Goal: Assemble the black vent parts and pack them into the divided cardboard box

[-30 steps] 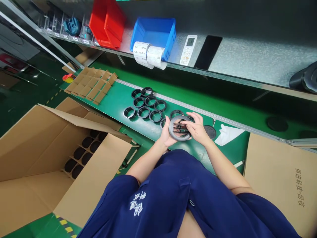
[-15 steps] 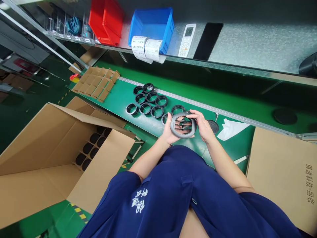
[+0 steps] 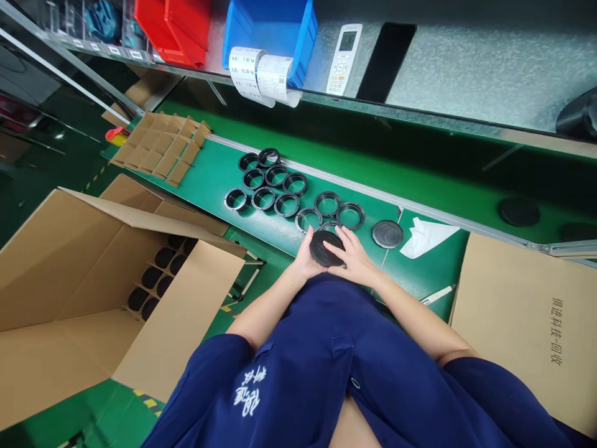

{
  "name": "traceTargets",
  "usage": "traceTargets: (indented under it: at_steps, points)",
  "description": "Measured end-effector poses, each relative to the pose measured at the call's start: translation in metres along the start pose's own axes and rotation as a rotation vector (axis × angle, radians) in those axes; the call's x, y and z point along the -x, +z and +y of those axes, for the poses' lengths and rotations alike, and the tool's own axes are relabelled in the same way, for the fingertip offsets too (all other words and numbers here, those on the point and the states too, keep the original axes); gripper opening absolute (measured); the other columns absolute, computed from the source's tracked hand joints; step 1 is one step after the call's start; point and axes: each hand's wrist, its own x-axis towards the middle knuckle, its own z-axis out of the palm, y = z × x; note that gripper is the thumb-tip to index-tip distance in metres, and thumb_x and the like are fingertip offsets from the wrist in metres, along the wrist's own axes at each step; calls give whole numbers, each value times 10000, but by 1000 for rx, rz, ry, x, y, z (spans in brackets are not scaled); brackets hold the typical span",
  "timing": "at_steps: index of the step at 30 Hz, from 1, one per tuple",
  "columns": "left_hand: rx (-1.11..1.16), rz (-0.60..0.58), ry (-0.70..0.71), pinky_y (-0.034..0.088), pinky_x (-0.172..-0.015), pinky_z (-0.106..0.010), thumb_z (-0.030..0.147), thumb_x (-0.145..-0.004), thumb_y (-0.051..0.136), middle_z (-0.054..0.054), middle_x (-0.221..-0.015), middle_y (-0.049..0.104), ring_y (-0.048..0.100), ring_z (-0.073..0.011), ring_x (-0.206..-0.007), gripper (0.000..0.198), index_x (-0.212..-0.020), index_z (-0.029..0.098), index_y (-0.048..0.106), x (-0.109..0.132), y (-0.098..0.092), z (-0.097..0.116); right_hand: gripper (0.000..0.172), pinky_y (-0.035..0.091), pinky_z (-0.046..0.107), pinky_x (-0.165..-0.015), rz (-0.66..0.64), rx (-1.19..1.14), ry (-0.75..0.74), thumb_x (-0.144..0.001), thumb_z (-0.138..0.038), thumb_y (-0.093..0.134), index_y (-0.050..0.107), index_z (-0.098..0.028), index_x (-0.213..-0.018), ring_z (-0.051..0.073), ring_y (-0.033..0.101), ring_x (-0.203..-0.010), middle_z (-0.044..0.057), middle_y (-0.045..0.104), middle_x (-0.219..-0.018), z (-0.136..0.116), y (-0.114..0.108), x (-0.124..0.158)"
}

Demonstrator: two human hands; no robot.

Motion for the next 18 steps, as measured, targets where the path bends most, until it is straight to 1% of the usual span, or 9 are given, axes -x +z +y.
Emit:
traceTargets:
  at_steps: [2,3,5,7,9,11,14,16,18]
  points:
    - [-3,-10,-17,517,-1045,-553,715,-967,419,-196,-1182,748,695,-366,-1158,724,-1339,142,658,-4,-14,-8,1006,243,652,-1233,-74,-24,46,-832,-740,669,331,-254,-1646,433,98,-1580,186,98,-1725,3,16,-1]
    - [-9,-2,-4,518,-1048,-534,691,-973,436,-192,-1184,747,697,-360,-1152,695,-1345,147,656,-5,-19,-10,1100,283,630,-1221,-108,-50,60,-788,-732,719,260,-257,-1668,430,149,-1565,201,115,-1711,6,23,-3]
    - [-49,63,15,499,-1063,-550,706,-964,439,-187,-1222,727,688,-362,-1163,703,-1395,182,624,-4,-25,-12,1185,353,586,-1189,-140,-86,104,-732,-700,782,211,-275,-1679,409,288,-1499,207,228,-1649,16,32,-15]
    - [-117,183,29,458,-1071,-631,786,-924,417,-191,-1300,678,657,-381,-1200,784,-1479,248,548,1,-28,-8,1175,379,576,-1159,-72,-40,243,-718,-682,795,240,-273,-1671,405,367,-1428,209,316,-1573,35,33,-33]
    - [-174,280,70,424,-1072,-680,824,-899,406,-199,-1384,614,615,-386,-1254,826,-1532,298,476,9,-34,0,1168,353,606,-1149,64,85,443,-725,-683,782,255,-233,-1666,436,362,-1410,238,309,-1558,62,28,-55]
    - [-200,307,113,420,-1093,-649,794,-923,404,-216,-1432,571,583,-371,-1292,806,-1525,264,486,18,-43,9,1170,299,644,-1153,143,210,574,-736,-690,769,255,-197,-1664,470,329,-1423,272,264,-1583,91,23,-76]
    - [-205,311,114,453,-1094,-566,727,-964,402,-239,-1426,573,591,-349,-1270,744,-1414,164,588,31,-64,17,1174,211,674,-1173,101,299,636,-732,-720,764,270,-192,-1658,489,292,-1455,287,238,-1614,123,20,-94]
    - [-190,341,121,480,-1068,-532,694,-980,408,-235,-1406,592,618,-332,-1219,697,-1345,143,627,38,-78,20,1198,157,689,-1186,68,320,695,-722,-751,757,263,-191,-1659,493,258,-1483,289,222,-1636,134,21,-96]
    - [-165,379,120,503,-1043,-508,662,-996,405,-222,-1382,614,645,-309,-1160,651,-1303,141,645,42,-92,21,1219,110,705,-1194,37,330,745,-716,-771,746,249,-187,-1663,496,206,-1514,285,181,-1669,139,18,-95]
